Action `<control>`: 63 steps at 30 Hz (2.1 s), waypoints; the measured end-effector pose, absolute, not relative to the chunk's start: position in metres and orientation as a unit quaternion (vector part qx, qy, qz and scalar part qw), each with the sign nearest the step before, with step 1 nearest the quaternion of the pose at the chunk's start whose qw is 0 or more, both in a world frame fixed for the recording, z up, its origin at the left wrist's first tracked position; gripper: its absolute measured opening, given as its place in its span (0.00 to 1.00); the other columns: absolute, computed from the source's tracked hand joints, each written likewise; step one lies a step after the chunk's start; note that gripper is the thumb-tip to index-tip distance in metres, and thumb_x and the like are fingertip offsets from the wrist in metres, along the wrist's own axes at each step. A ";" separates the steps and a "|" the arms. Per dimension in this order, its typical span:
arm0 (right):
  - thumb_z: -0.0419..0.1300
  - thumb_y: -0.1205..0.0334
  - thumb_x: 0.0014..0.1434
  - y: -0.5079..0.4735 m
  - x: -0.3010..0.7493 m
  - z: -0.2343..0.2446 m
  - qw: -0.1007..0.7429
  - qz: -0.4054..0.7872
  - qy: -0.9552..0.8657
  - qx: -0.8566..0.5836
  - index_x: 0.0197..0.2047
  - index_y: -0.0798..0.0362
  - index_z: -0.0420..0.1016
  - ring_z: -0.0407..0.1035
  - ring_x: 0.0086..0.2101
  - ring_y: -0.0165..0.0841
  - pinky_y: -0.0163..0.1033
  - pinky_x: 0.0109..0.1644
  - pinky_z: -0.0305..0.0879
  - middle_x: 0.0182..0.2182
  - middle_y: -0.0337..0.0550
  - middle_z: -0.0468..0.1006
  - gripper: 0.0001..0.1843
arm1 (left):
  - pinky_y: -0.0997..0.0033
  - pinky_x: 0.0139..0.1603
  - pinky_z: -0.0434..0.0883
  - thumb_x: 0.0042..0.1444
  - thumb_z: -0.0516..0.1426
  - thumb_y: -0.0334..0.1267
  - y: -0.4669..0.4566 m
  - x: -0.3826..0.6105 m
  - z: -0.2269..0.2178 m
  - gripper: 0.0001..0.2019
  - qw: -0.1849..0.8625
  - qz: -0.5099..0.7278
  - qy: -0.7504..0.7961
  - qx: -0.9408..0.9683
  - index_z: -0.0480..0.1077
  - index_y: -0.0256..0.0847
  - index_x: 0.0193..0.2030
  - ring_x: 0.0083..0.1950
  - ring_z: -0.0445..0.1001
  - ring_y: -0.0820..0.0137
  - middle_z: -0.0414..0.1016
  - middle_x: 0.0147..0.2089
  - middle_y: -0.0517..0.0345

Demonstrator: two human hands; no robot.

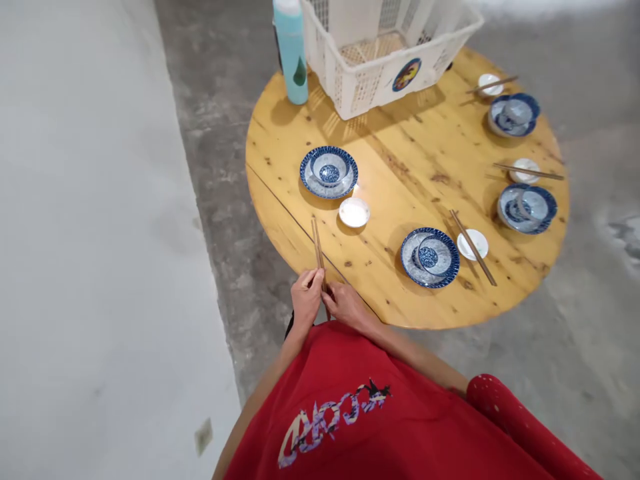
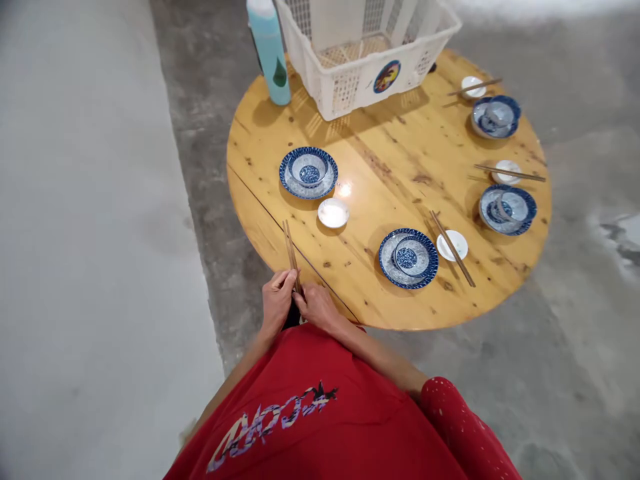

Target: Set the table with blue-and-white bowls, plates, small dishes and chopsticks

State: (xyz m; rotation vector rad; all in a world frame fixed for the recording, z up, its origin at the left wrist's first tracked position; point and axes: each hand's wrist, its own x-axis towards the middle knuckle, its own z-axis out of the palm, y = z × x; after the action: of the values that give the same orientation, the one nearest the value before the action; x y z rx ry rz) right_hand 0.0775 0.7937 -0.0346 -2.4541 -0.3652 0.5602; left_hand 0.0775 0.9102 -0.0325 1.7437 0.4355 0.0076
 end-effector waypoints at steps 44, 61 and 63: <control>0.50 0.64 0.67 0.838 0.155 -0.023 0.329 0.180 0.134 -0.917 0.42 0.57 0.75 0.75 0.37 0.37 0.36 0.39 0.59 0.37 0.50 0.82 0.12 | 0.73 0.41 0.66 0.61 0.56 0.46 0.931 0.215 -0.036 0.14 0.587 -0.173 -0.035 0.790 0.76 0.39 0.33 0.37 0.71 0.71 0.75 0.35 0.57; 0.51 0.64 0.66 0.883 0.198 -0.021 0.317 0.150 0.266 -0.898 0.38 0.55 0.74 0.73 0.33 0.36 0.36 0.37 0.56 0.34 0.48 0.81 0.11 | 0.73 0.38 0.65 0.61 0.55 0.47 0.955 0.283 -0.043 0.15 0.579 -0.260 -0.149 0.759 0.76 0.39 0.32 0.35 0.70 0.71 0.75 0.32 0.58; 0.52 0.64 0.66 0.884 0.201 -0.020 0.321 0.153 0.281 -0.891 0.38 0.55 0.74 0.73 0.33 0.35 0.35 0.37 0.57 0.33 0.47 0.81 0.11 | 0.73 0.39 0.66 0.61 0.54 0.46 0.955 0.288 -0.044 0.15 0.581 -0.272 -0.155 0.751 0.76 0.39 0.35 0.36 0.71 0.70 0.76 0.34 0.57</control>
State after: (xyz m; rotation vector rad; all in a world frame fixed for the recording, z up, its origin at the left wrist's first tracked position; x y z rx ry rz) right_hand 0.2015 0.8838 -0.0201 -2.3420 0.7395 0.4007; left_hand 0.2883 0.9552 -0.0444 1.7544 -0.3612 -0.6355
